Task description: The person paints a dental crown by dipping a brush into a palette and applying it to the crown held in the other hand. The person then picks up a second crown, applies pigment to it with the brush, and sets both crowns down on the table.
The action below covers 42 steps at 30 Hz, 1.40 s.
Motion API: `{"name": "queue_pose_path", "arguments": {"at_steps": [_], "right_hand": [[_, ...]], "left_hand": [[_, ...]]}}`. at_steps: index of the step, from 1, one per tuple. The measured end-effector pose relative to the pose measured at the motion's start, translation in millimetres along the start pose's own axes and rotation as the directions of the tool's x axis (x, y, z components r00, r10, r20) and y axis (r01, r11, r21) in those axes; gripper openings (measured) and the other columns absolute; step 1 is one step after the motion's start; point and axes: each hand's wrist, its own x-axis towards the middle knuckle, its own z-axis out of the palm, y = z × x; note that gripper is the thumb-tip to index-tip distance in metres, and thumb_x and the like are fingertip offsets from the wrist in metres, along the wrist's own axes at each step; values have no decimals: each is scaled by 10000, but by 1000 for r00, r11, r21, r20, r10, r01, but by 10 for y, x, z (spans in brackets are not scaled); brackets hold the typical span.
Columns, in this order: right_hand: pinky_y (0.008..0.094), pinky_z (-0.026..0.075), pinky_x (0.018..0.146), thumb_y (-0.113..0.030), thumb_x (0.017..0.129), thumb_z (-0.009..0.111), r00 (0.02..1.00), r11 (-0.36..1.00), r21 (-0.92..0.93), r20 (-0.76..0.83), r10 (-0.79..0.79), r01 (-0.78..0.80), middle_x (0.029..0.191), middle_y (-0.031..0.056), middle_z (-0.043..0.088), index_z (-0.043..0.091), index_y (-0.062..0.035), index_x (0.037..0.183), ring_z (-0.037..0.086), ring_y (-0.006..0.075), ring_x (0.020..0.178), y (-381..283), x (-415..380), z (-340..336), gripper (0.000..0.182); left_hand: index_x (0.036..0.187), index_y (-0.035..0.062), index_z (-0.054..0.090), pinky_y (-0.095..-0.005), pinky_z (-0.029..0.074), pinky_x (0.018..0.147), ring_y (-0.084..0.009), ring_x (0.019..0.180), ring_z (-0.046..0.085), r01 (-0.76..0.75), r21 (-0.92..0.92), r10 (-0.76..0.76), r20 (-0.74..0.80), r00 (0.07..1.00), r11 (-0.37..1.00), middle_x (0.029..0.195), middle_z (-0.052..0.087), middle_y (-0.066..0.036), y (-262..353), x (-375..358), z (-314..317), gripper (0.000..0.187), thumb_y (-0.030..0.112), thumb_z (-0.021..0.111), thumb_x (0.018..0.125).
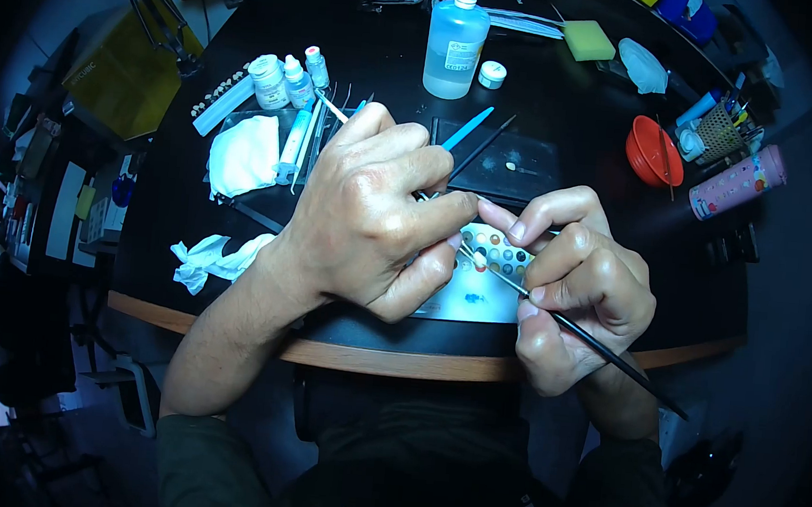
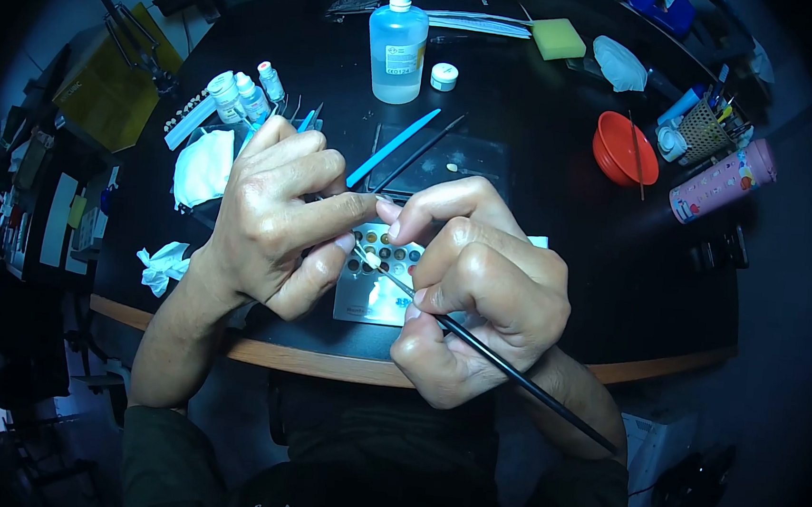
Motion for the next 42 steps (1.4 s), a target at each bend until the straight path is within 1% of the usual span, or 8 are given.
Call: {"name": "queue_pose_path", "arguments": {"at_steps": [17,20,23,26,30,32,35,42], "right_hand": [[489,651,876,-4,678,636,1000,1000,9,4,-6,6,672,71,587,544,-38,719,672,291,854,14,-5,-15,106],[638,640,938,-85,840,664,996,999,47,91,-4,0,719,102,566,530,-19,794,582,270,953,16,-24,-78,156],[641,617,980,-63,842,646,999,993,119,40,-27,22,734,102,567,536,-25,818,562,264,976,56,-11,-90,118],[491,625,922,4,699,634,984,998,44,-176,-27,35,694,69,595,563,-41,780,606,245,906,140,-21,-123,117],[389,622,888,60,752,592,945,998,-35,-326,37,-51,811,89,606,556,-7,815,608,194,952,165,43,-212,99],[263,580,775,92,810,608,926,982,-117,-366,96,-148,926,112,613,581,20,843,640,131,839,214,47,-290,84],[257,524,670,28,894,706,895,917,-224,-383,229,-331,894,95,638,636,16,898,666,119,808,285,72,-424,71],[417,560,794,-126,1015,682,892,701,-555,-224,393,-448,821,139,748,744,10,1019,704,264,833,526,24,-621,149]], "left_hand": [[716,98,715,-405,317,633,-205,617,456,5,-5,-5,13,1000,1000,691,531,-46,11,9,-25,197,278,651,672],[753,87,734,-408,328,647,-213,637,473,7,-5,-7,37,999,1000,717,546,-57,19,11,-52,213,276,668,677],[812,69,752,-416,348,674,-228,670,500,40,17,-41,73,996,999,746,556,-70,35,33,-77,236,265,697,693],[888,46,767,-430,375,729,-251,756,539,119,122,-140,185,973,985,806,583,-101,87,56,-119,198,200,732,769],[946,25,772,-423,374,783,-259,845,532,176,297,-261,280,924,939,846,592,-128,55,-17,-20,139,140,732,880],[998,22,768,-423,365,792,-258,835,509,192,324,-296,309,904,926,838,553,-113,25,-47,16,142,120,713,910],[995,24,766,-420,365,795,-257,855,506,194,359,-320,336,886,913,861,562,-119,38,-34,64,138,134,713,930],[1041,38,746,-430,372,829,-269,892,516,155,386,-295,335,895,909,901,563,-123,3,-55,128,135,119,710,939]]}}
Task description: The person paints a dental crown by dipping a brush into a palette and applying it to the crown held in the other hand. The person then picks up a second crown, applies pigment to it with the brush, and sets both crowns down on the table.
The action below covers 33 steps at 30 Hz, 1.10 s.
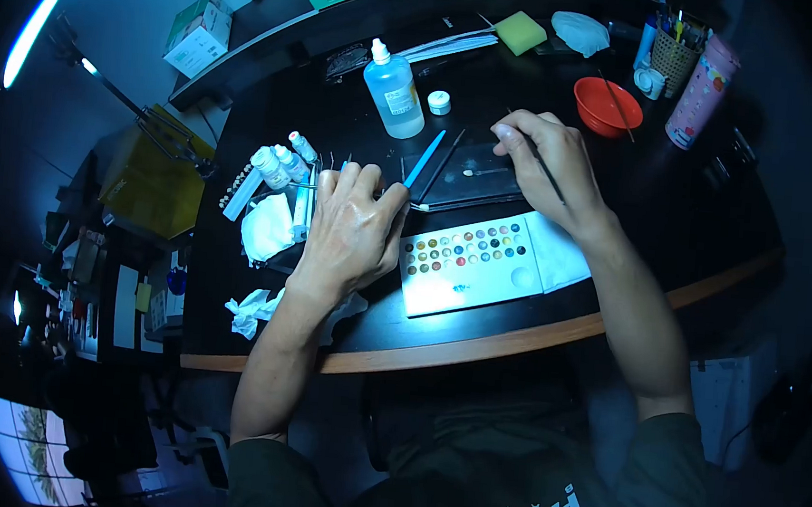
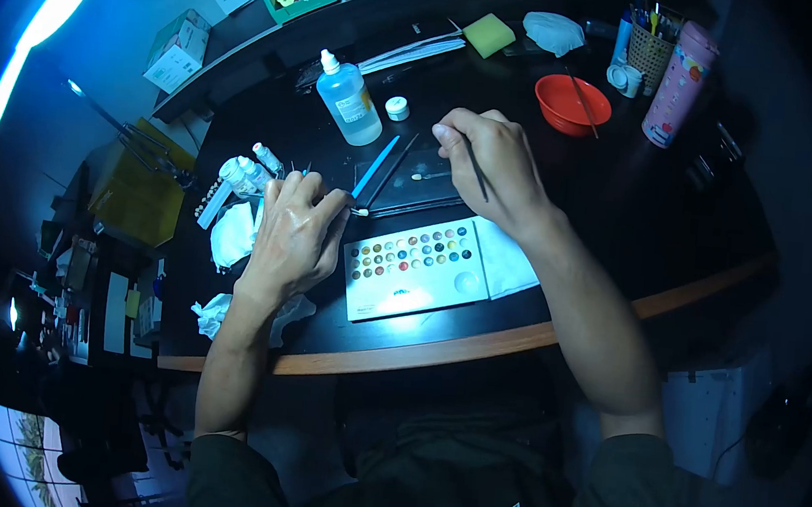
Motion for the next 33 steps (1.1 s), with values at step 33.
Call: {"name": "queue_pose_path", "arguments": {"at_steps": [33], "right_hand": [[259,590,658,55,901,787,967,829,545,-255,27,121,816,65,723,672,-9,865,718,107,749,-129,91,195,136]], "left_hand": [[1049,11,693,-370,485,771,-262,832,616,-76,-250,-63,-505,861,965,939,663,-118,-188,156,-439,145,51,555,1075]]}}
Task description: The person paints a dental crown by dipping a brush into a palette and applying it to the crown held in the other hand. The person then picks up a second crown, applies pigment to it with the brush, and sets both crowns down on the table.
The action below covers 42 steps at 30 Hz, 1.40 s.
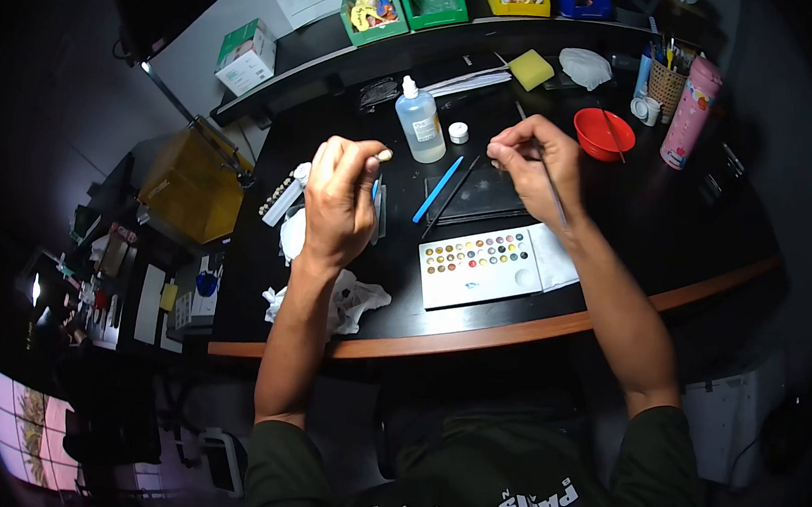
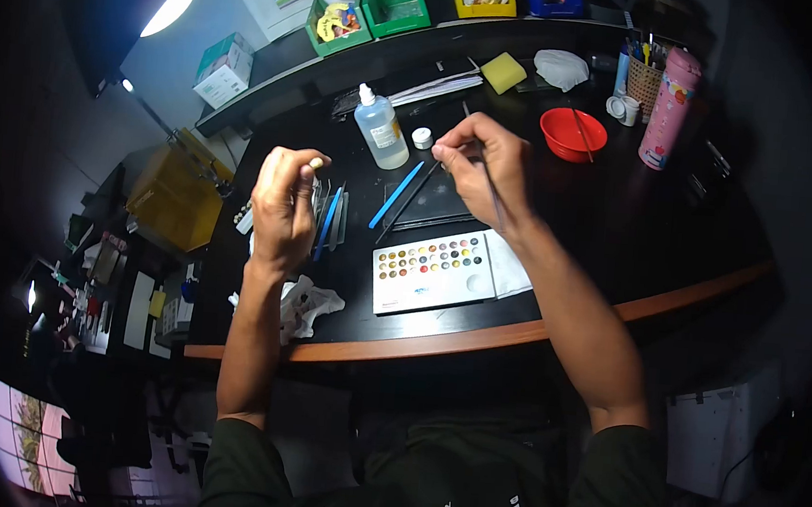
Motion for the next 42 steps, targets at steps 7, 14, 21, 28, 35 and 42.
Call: {"name": "queue_pose_path", "arguments": {"at_steps": [7,14,21,28,35,42], "right_hand": [[268,588,674,77,916,791,956,930,366,268,-120,14,958,149,728,594,-30,1042,723,155,849,-1037,-659,-141,257],[276,529,564,-17,775,939,769,904,226,620,154,-363,786,101,758,608,-34,783,689,123,630,-850,-2290,475,331],[273,587,800,135,932,655,181,574,-124,877,445,-809,955,120,732,563,-14,878,708,124,888,-138,-2982,1083,183],[292,616,773,97,962,679,26,359,-159,889,458,-920,926,151,716,518,-1,952,739,182,847,176,-3247,1582,189],[246,538,657,-6,911,832,-22,366,-235,865,501,-900,773,46,665,551,-62,861,658,90,721,247,-3561,1750,291],[281,591,814,-43,866,885,78,343,-117,860,504,-932,851,47,686,576,-73,830,707,124,873,497,-3804,1712,312]], "left_hand": [[1078,24,723,-324,496,674,-220,746,622,72,-38,-73,-42,996,997,889,647,-116,741,-334,-867,154,-52,613,1001],[1031,-28,703,-339,502,694,-249,761,645,720,49,-703,273,657,692,889,657,-138,1480,-1959,-1113,109,18,606,1052],[1065,-33,722,-383,496,669,-280,719,656,871,303,-922,169,349,386,872,678,-167,1657,-3225,-1042,138,53,616,1047],[1059,22,743,-459,506,685,-365,747,661,853,427,-953,100,285,300,888,672,-170,1635,-3589,-1026,139,108,637,1035],[1058,21,753,-430,485,647,-296,668,633,859,469,-979,90,183,203,855,660,-155,1622,-3791,-1035,121,99,671,1016],[1050,35,766,-430,501,655,-301,676,646,863,468,-982,95,163,188,871,676,-157,1618,-3942,-974,130,123,677,1015]]}}
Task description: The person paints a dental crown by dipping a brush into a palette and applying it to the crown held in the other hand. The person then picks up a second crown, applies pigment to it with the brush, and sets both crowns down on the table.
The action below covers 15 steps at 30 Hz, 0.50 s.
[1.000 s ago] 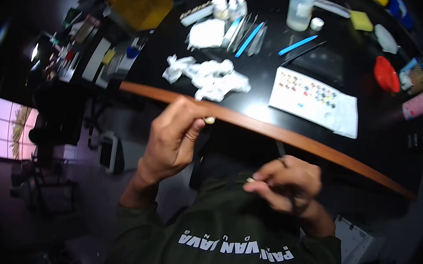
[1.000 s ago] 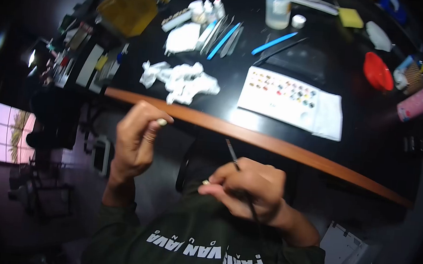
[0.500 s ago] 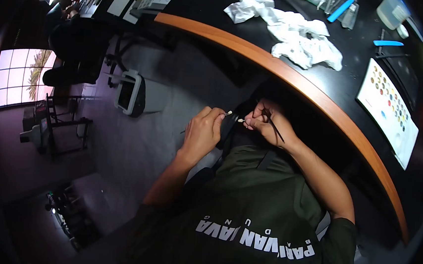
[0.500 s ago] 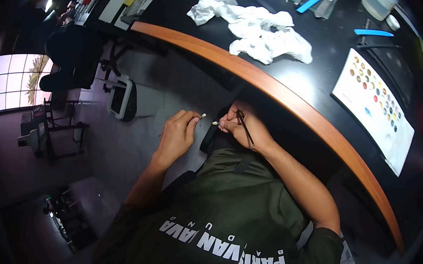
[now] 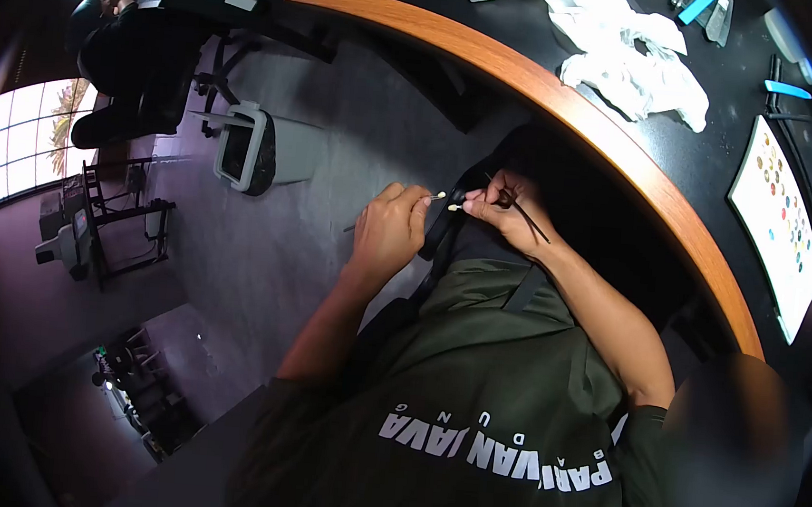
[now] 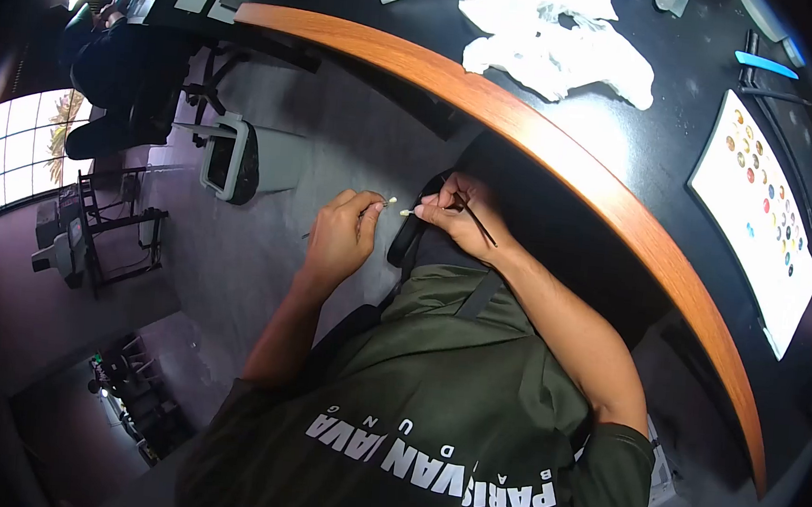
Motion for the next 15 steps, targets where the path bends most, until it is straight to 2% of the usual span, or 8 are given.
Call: {"name": "queue_pose_path", "arguments": {"at_steps": [1,2,5,15], "right_hand": [[296,603,851,-42,863,885,1000,1000,-4,-13,-12,12,869,58,689,576,-72,827,722,142,916,-19,1,-1,313],[345,613,922,-35,852,889,1000,1000,1,-10,15,-15,909,83,689,568,-75,816,731,197,1033,-61,-7,-8,325],[355,614,966,20,880,845,1000,1000,5,12,4,-4,965,134,712,545,-72,834,720,212,1102,-62,-11,-17,317],[348,603,943,1,863,861,998,999,-14,43,46,-46,1000,141,713,566,-69,839,704,201,1079,-85,10,-46,304]], "left_hand": [[1051,38,768,-430,504,657,-304,676,648,7,3,-7,5,1000,1000,871,677,-159,7,1,1,133,129,678,1015],[1052,42,771,-431,506,658,-306,677,650,12,8,-12,10,1000,1000,871,678,-160,14,-3,-3,137,135,678,1016],[1057,48,780,-435,506,659,-311,679,655,14,19,-15,31,999,1000,862,674,-163,52,-3,-19,149,148,676,1018],[1060,57,789,-438,502,656,-311,668,644,-4,21,3,44,999,1000,845,662,-163,54,-3,8,147,147,684,1012]]}}
